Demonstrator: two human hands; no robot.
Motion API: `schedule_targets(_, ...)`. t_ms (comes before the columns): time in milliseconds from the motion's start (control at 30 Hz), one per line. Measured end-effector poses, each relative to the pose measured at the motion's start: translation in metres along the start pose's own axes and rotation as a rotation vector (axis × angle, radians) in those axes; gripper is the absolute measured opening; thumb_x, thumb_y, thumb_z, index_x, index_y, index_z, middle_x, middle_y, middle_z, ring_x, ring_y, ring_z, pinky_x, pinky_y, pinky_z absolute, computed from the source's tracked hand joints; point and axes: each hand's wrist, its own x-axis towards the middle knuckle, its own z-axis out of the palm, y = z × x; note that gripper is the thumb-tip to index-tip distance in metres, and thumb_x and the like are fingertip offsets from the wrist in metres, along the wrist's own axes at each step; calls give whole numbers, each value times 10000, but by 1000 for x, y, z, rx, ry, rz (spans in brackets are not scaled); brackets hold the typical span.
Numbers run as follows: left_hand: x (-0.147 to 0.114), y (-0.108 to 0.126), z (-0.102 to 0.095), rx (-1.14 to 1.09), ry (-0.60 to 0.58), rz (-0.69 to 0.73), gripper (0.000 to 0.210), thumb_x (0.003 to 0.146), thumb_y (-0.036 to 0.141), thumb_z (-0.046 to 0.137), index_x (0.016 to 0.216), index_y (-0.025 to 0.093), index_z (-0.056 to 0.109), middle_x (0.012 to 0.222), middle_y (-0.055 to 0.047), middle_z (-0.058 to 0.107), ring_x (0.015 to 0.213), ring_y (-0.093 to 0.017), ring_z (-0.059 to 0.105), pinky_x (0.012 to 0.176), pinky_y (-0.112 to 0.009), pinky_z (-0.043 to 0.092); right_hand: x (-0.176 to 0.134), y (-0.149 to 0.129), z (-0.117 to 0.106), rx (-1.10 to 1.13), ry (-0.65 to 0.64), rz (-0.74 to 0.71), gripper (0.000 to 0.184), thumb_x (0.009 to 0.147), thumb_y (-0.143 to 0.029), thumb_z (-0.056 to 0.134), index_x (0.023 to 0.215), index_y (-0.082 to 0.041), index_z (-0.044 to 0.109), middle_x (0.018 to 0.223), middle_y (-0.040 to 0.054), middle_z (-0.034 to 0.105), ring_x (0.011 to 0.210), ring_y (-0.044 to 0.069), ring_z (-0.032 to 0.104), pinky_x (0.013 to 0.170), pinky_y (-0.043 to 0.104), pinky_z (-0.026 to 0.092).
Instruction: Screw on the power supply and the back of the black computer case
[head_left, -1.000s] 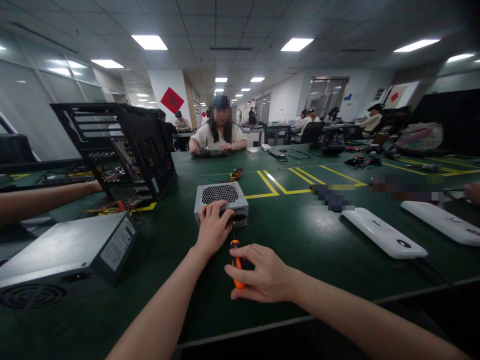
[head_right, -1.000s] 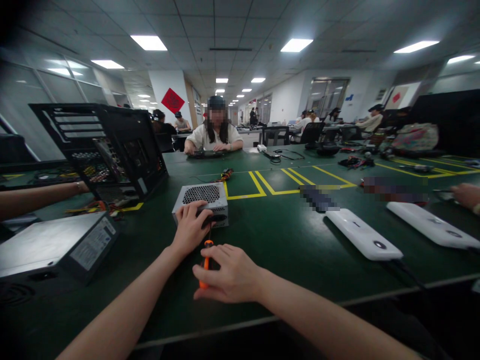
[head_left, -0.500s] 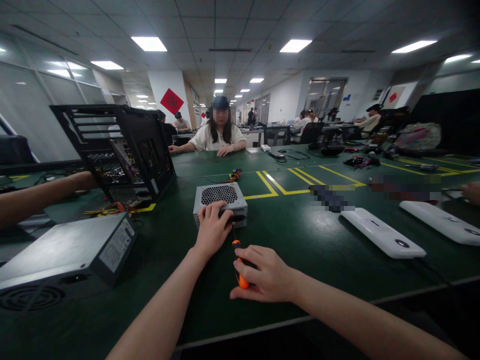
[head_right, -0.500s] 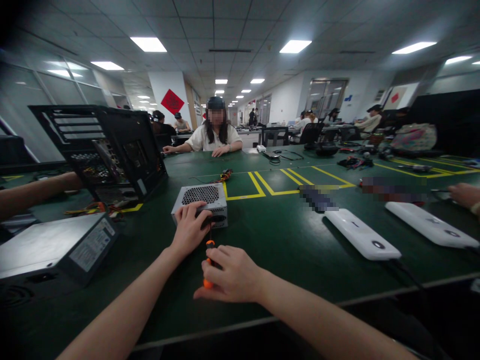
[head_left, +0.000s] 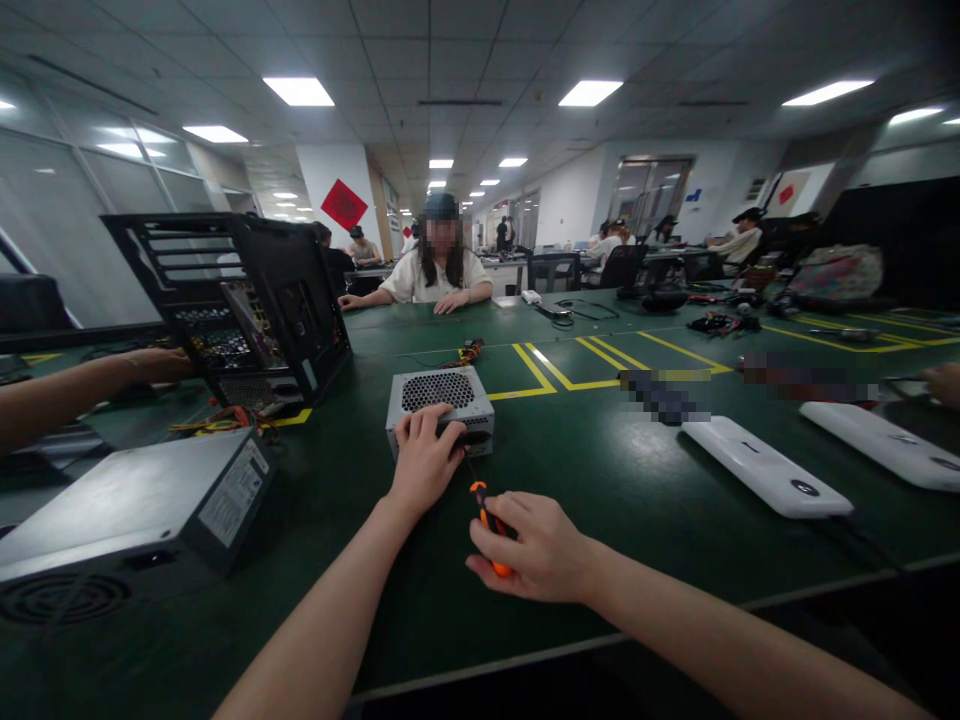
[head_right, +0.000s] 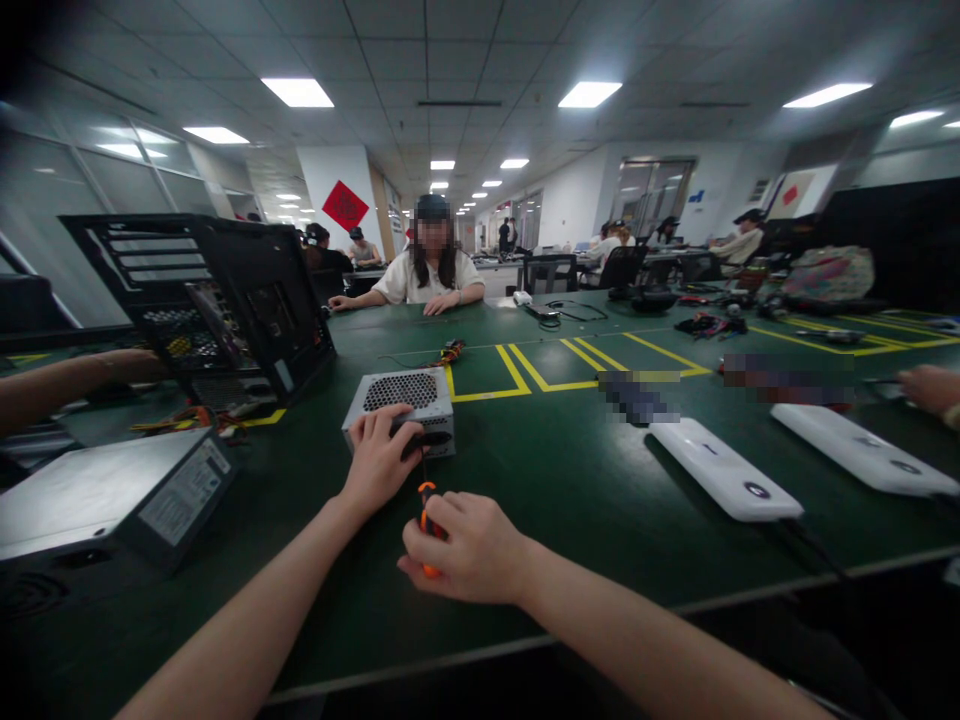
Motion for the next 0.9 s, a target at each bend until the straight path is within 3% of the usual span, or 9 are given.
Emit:
schedule_targets(300, 0, 0, -1, 3, -9, 6, 192, 709, 226, 566, 900, 241, 570, 1166, -76, 455, 1085, -252, 368, 873, -433, 253, 1, -2, 0, 4, -102, -3, 183, 778, -279, 432, 820, -165, 569, 783, 73, 511, 658, 152, 470, 565, 273, 381)
schedule_targets(733, 0, -1, 0, 2, -5, 7, 173, 714, 233, 563, 887, 236, 565, 1168, -73, 459, 1085, -247, 372, 877, -433, 248, 0, 1, -2, -26, -73, 63, 126, 796, -251, 447, 824, -181, 548, 842, 91, 514, 672, 144, 483, 544, 240, 378)
schedule_targets(900, 0, 0, 0, 7, -2, 6, 174, 707, 227, 568, 881, 239, 568, 1158, -76, 464, 1074, -248, 378, 876, -435, 251, -2, -1, -2, 34, -77, 45, 204, 797, -360, 461, 787, -174, 545, 899, 91, 524, 712, 148, 514, 573, 243, 415)
